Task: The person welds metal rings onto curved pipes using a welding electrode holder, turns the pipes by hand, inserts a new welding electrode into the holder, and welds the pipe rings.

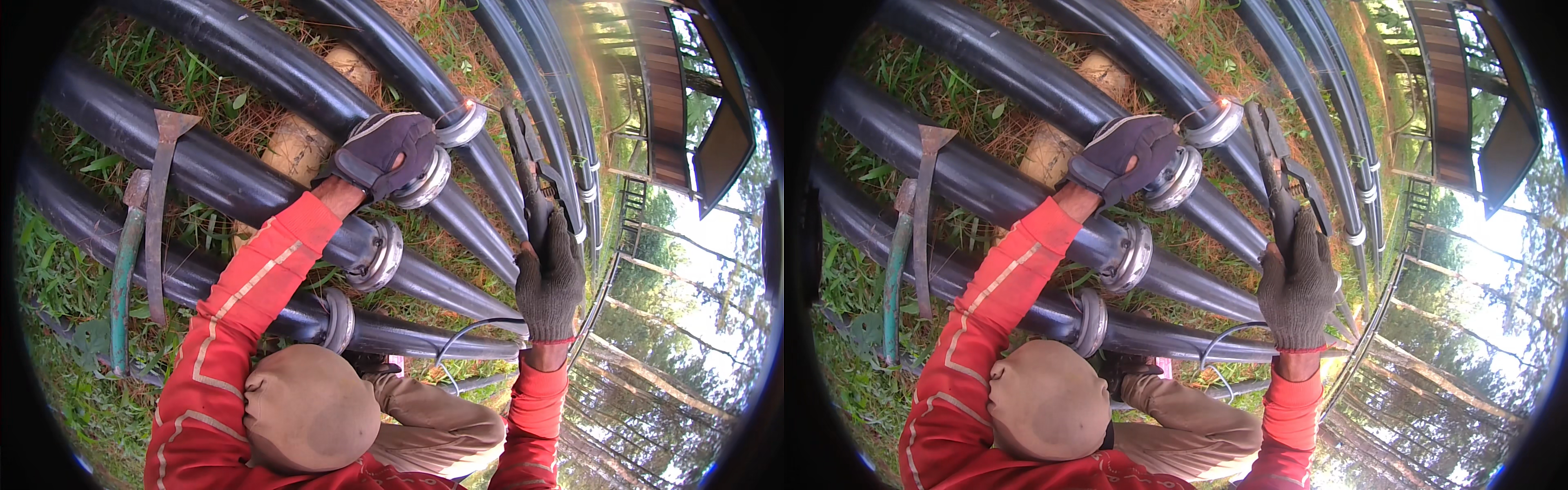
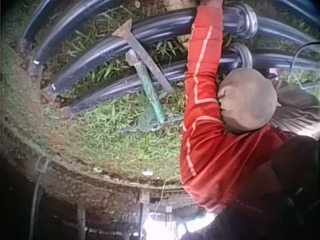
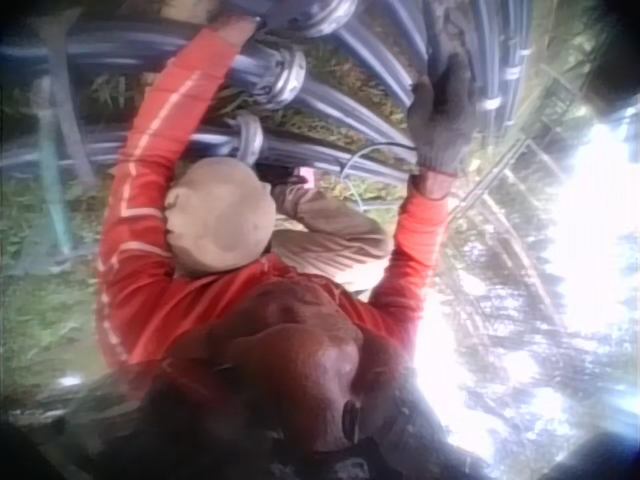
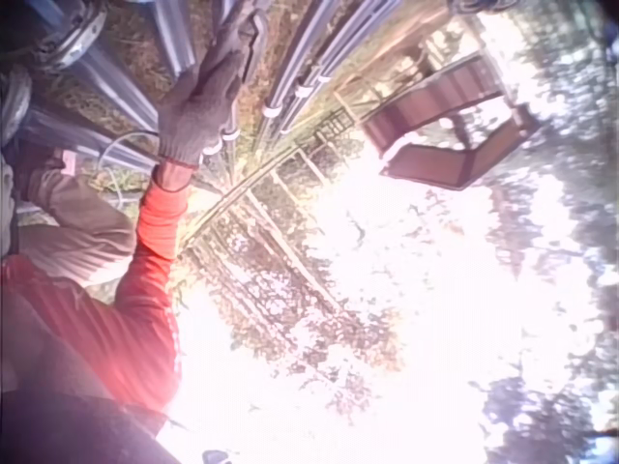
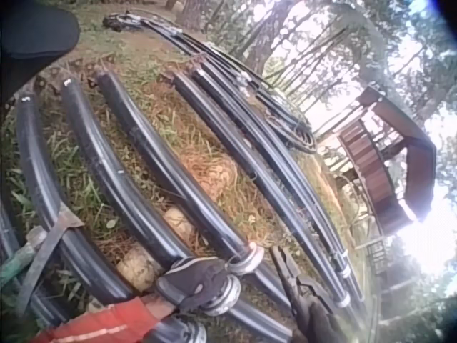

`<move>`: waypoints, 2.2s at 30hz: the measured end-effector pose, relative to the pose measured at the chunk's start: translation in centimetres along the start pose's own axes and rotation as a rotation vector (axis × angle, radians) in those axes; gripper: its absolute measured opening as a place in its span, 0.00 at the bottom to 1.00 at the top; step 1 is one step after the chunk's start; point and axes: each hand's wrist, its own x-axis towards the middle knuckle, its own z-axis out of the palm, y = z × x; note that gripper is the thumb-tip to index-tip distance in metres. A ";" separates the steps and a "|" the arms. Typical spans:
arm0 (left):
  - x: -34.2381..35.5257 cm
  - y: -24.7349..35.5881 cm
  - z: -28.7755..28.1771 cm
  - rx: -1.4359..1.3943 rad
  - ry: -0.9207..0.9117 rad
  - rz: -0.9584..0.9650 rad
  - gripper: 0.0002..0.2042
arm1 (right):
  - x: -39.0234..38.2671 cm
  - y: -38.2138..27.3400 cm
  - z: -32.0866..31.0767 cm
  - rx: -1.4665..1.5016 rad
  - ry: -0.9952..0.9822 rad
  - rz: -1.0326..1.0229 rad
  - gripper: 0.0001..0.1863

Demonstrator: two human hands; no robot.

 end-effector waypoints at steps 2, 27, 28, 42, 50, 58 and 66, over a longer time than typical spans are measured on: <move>0.0 0.3 -0.2 0.053 0.012 0.014 0.13 | -0.1 0.2 0.1 0.004 0.000 0.001 0.33; 0.3 -1.1 0.3 0.036 0.027 0.089 0.12 | -0.1 -0.2 -0.2 -0.036 -0.026 0.011 0.34; 0.5 -0.7 0.3 0.074 0.020 0.096 0.11 | -0.2 0.0 -0.2 -0.040 -0.026 0.012 0.34; 1.2 -0.5 0.9 0.058 0.020 0.044 0.13 | -0.3 0.5 -0.1 -0.036 -0.016 -0.027 0.34; 1.1 -0.6 0.9 0.011 0.040 0.044 0.12 | 0.0 0.0 -0.1 -0.075 -0.015 -0.042 0.34; 1.2 -1.6 1.4 0.024 0.024 0.097 0.12 | -0.1 -0.2 -0.3 -0.054 -0.025 -0.008 0.34; 0.6 -4.3 4.1 -0.268 0.172 0.171 0.12 | -0.1 -0.1 -0.1 -0.078 -0.042 -0.031 0.34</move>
